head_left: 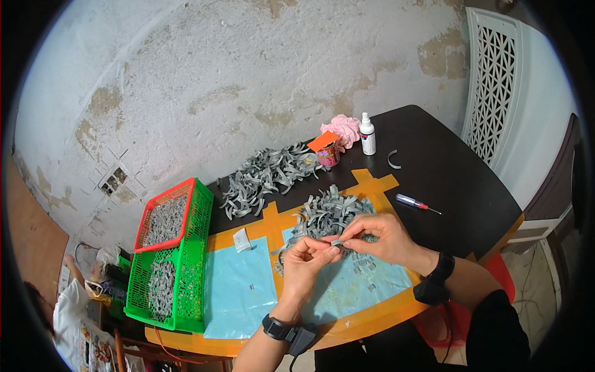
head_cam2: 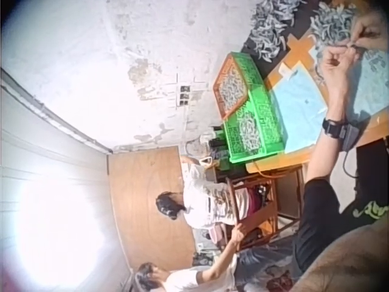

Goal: The recorder is inspecting and sorting small gray shoe components at a workbench.

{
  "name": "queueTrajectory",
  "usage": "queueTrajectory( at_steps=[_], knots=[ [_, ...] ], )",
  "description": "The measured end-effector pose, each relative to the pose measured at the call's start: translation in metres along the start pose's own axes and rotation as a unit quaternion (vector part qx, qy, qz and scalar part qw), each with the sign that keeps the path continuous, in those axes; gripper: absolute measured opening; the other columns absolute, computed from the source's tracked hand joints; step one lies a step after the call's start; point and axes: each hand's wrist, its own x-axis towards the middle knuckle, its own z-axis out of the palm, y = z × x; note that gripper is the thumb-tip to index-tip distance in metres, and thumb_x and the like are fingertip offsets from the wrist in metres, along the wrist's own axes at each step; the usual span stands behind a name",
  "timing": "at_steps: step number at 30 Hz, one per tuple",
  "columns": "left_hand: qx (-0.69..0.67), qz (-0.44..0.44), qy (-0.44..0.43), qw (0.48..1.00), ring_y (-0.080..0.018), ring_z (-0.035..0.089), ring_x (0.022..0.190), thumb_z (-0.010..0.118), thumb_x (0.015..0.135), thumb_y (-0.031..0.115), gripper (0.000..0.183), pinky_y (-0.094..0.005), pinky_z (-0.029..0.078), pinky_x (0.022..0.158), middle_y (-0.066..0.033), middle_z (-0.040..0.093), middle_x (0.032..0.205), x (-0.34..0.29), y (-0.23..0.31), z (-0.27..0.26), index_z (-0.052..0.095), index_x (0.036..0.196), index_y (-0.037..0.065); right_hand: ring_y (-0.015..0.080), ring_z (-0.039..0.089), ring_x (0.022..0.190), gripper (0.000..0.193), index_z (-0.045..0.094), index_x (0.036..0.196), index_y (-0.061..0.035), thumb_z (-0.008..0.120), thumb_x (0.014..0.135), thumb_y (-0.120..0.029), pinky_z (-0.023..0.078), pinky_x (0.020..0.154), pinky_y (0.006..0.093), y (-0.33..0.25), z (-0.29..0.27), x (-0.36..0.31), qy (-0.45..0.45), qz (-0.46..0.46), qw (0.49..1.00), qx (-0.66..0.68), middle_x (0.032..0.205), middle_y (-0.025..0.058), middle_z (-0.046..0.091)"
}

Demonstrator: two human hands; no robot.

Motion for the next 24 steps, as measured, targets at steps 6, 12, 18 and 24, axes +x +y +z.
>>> queueTrajectory(
  at_steps=[6,12,18,24],
  knots=[
    [-0.008,0.015,-0.005,1.0,-0.0163,0.064,0.083,0.066,0.081,-0.005,0.011,-0.0254,0.054,0.075,-0.0148,0.064,0.101,-0.0018,-0.0006,0.0005,0.057,0.083,0.001,0.0139,0.061,0.087,0.013,0.065,0.095,0.0039,0.063,0.082,0.006,0.049,0.075,0.0252,-0.0012,0.0011,-0.0017,0.028,-0.017,0.999,0.005,0.094,0.01,0.064],
    [-0.047,0.028,-0.001,0.999,-0.0173,0.065,0.085,0.066,0.081,-0.004,0.011,-0.0267,0.054,0.077,-0.013,0.064,0.098,-0.0007,-0.0048,-0.001,0.058,0.086,0.002,0.0139,0.061,0.087,0.012,0.065,0.094,0.0036,0.063,0.082,0.005,0.049,0.076,0.0255,-0.0011,0.0006,-0.0014,-0.002,-0.017,1.0,0.015,0.094,0.0098,0.064],
    [-0.09,0.003,-0.008,0.996,-0.0178,0.065,0.092,0.066,0.08,-0.007,0.017,-0.0276,0.054,0.081,-0.0125,0.065,0.103,-0.0009,-0.0054,-0.003,0.06,0.093,0.001,0.0137,0.061,0.086,0.012,0.066,0.093,0.0024,0.064,0.081,0.004,0.048,0.075,0.0258,-0.0033,0.0004,-0.0011,0.016,-0.014,1.0,-0.002,0.092,0.0087,0.064],
    [-0.054,0.017,-0.005,0.998,-0.0151,0.065,0.09,0.069,0.077,-0.008,0.021,-0.0258,0.053,0.08,-0.0112,0.065,0.102,-0.0007,-0.0039,-0.0008,0.06,0.094,0.001,0.0128,0.062,0.076,0.01,0.067,0.09,-0.0006,0.066,0.08,0.001,0.048,0.067,0.0262,-0.0066,0.0002,0.0005,0.022,-0.071,0.993,-0.087,0.083,0.0061,0.065]
  ],
)
